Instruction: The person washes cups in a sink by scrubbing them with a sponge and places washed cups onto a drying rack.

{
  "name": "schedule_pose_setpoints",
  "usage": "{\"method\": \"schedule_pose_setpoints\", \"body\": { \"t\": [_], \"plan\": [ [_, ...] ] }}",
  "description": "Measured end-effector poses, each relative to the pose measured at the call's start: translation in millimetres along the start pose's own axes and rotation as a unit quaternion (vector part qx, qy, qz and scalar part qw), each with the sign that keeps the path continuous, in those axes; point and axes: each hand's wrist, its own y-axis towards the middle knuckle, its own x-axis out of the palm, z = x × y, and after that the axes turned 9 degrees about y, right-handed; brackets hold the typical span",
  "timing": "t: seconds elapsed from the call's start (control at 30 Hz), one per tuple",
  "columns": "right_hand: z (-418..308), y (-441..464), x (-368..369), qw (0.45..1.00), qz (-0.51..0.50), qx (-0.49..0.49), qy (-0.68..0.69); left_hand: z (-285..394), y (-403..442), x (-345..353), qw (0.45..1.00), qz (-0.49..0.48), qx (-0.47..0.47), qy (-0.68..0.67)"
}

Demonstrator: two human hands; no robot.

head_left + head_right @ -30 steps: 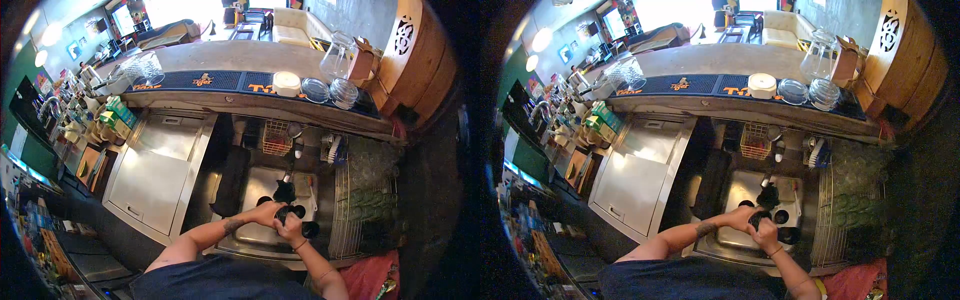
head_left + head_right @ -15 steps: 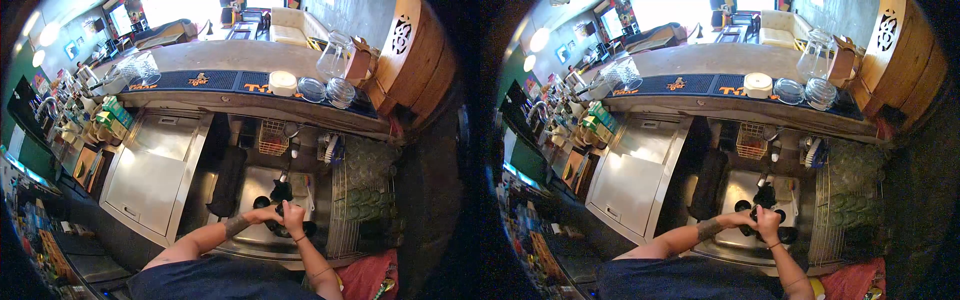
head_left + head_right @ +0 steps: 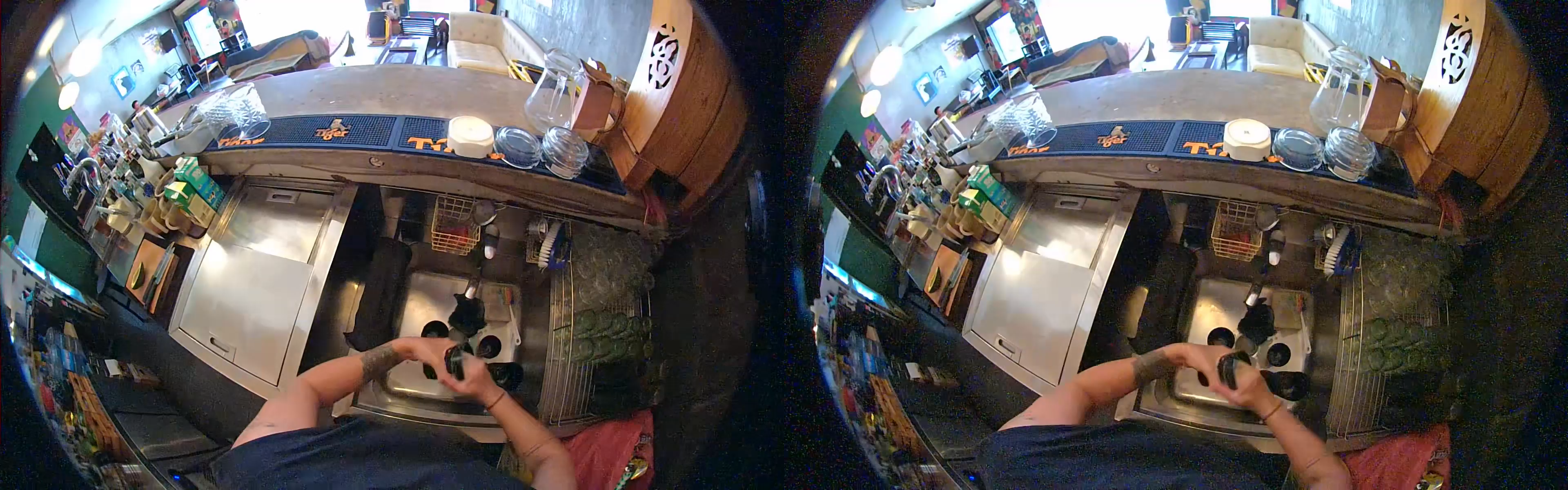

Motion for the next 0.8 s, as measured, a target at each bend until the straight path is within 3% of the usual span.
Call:
{"method": "schedule_pose_setpoints", "body": {
  "t": [0.03,0.07,0.1,0.13,0.17,0.2,0.23,0.27,0.3,0.33,0.37,0.4,0.43,0.47,0.5,0.57,0.6,0.67,0.7,0.77,0.8],
  "plan": [
    [-3.7,1.9,-11.9,0.992,-0.08,-0.1,0.0,0.6,1.3,-0.4,1.0,0.001,0.0,0.002],
    [-12.6,1.6,-21.1,0.983,-0.168,-0.068,-0.022,1.3,2.9,0.3,0.992,0.008,0.023,0.123],
    [-1.7,-4.8,-20.0,0.983,-0.167,-0.068,-0.022,2.7,3.3,1.4,0.969,0.015,0.046,0.242],
    [14.8,-15.6,-14.2,0.975,-0.211,-0.036,-0.06,35.7,-2.9,5.1,0.929,0.013,0.004,0.369],
    [28.7,-25.7,-7.1,0.962,-0.255,-0.002,-0.098,41.9,-4.3,10.2,0.929,0.013,0.005,0.37],
    [36.2,-32.6,0.2,0.961,-0.256,-0.003,-0.101,44.2,-3.6,15.9,0.904,0.076,0.016,0.421],
    [40.4,-34.1,8.4,0.977,-0.184,0.11,0.021,44.4,-1.6,18.3,0.871,0.139,0.027,0.47],
    [45.1,-34.0,16.9,0.96,-0.104,0.217,0.145,40.5,1.4,20.1,0.869,0.141,0.029,0.474],
    [28.7,-31.2,22.9,0.927,0.04,0.253,0.276,33.0,4.6,25.5,0.841,0.182,0.037,0.508],
    [33.4,-31.1,21.1,0.927,0.041,0.252,0.274,27.5,7.3,31.0,0.812,0.222,0.047,0.539],
    [42.5,-29.9,18.5,0.822,0.096,0.339,0.448,22.1,8.6,33.3,0.789,0.257,0.089,0.551],
    [47.5,-28.4,17.0,0.674,0.146,0.406,0.6,18.6,10.9,32.6,0.788,0.256,0.091,0.553],
    [27.1,-15.1,12.2,0.672,0.211,0.402,0.586,16.1,13.9,30.4,0.794,0.263,0.079,0.542],
    [22.4,-9.1,7.8,0.672,0.212,0.4,0.586,13.6,15.8,27.8,0.801,0.271,0.065,0.53],
    [18.8,-6.7,7.0,0.757,0.222,0.367,0.494,13.0,14.9,25.7,0.802,0.27,0.063,0.53],
    [-0.9,2.5,-2.5,0.903,0.194,0.295,0.244,12.9,13.0,24.5,0.854,0.315,0.068,0.408],
    [-3.9,2.8,-0.8,0.903,0.194,0.295,0.244,11.7,14.3,25.6,0.854,0.315,0.067,0.408],
    [-9.0,4.2,6.7,0.938,0.289,0.187,-0.031,7.4,17.2,32.2,0.882,0.349,0.015,0.316],
    [-10.0,7.4,9.4,0.938,0.29,0.188,-0.031,6.1,18.5,35.2,0.892,0.364,-0.012,0.268],
    [-10.2,15.3,12.3,0.914,0.349,0.051,-0.199,3.1,22.4,38.7,0.893,0.358,-0.047,0.269],
    [-11.2,14.1,14.2,0.929,0.305,0.093,-0.19,0.6,25.0,40.0,0.892,0.353,-0.083,0.27]
  ]
}}
